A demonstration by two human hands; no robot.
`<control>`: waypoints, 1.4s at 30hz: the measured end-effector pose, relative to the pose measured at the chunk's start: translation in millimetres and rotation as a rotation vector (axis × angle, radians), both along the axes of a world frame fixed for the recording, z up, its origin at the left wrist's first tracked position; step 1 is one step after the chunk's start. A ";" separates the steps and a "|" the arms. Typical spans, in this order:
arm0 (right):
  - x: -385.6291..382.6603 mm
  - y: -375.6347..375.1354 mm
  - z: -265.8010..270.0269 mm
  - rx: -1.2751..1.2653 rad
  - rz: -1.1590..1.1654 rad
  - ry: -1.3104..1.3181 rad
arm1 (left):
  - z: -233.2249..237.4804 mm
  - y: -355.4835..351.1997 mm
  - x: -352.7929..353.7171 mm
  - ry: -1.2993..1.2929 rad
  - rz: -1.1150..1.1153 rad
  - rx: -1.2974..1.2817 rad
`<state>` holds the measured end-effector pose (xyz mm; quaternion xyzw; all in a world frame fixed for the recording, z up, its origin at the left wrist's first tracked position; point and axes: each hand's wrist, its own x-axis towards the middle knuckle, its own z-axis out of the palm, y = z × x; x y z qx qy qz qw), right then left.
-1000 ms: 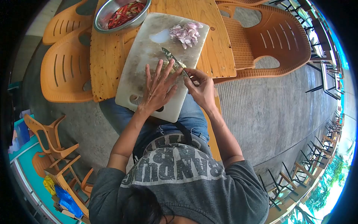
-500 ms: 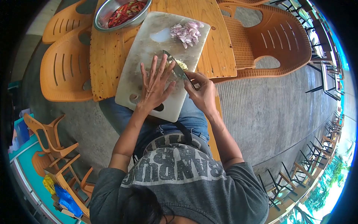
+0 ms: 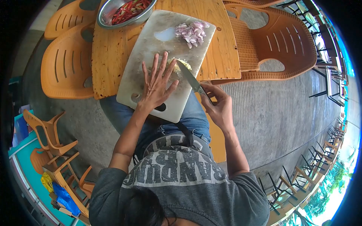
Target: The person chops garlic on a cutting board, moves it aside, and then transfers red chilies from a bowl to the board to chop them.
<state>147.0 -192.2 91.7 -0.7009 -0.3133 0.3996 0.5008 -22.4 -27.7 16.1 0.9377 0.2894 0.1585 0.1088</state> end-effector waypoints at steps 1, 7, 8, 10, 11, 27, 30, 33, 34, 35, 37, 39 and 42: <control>3.3 -4.6 0.8 0.002 -0.008 0.009 | -0.5 -0.1 -0.1 0.001 0.001 -0.012; 6.4 4.6 7.6 -0.010 0.005 -0.330 | -0.8 1.3 5.3 -0.059 0.009 -0.157; 7.1 9.7 7.4 -0.018 0.031 -0.451 | -0.9 2.0 5.9 -0.114 0.016 -0.190; 11.6 19.1 0.0 0.085 0.059 -0.656 | -1.8 4.7 5.9 -0.179 0.030 -0.188; 13.4 23.1 -3.1 0.135 0.073 -0.756 | -3.0 6.6 5.7 -0.186 0.035 -0.156; 21.3 35.0 -20.7 0.119 0.121 -0.994 | 9.2 14.6 18.9 -0.479 0.179 -0.048; 20.7 42.6 -20.9 0.170 0.160 -0.987 | 23.4 8.7 16.9 -0.344 0.007 0.022; 20.6 49.8 -21.1 0.226 0.201 -0.963 | 19.8 3.2 11.5 -0.260 -0.144 0.022; 20.8 52.3 -21.4 0.237 0.215 -0.967 | 19.8 2.6 10.0 -0.267 -0.140 0.013; 20.7 54.9 -21.8 0.248 0.230 -0.971 | 20.3 2.2 8.4 -0.273 -0.137 0.003; 19.5 58.7 -23.3 0.288 0.251 -0.970 | 19.9 2.2 5.2 -0.247 -0.133 0.004; 18.7 61.3 -24.8 0.291 0.291 -0.951 | 19.2 3.2 2.3 -0.186 -0.131 0.031; 17.1 64.2 -23.3 0.317 0.309 -0.960 | 16.9 3.0 -2.8 -0.177 -0.108 0.019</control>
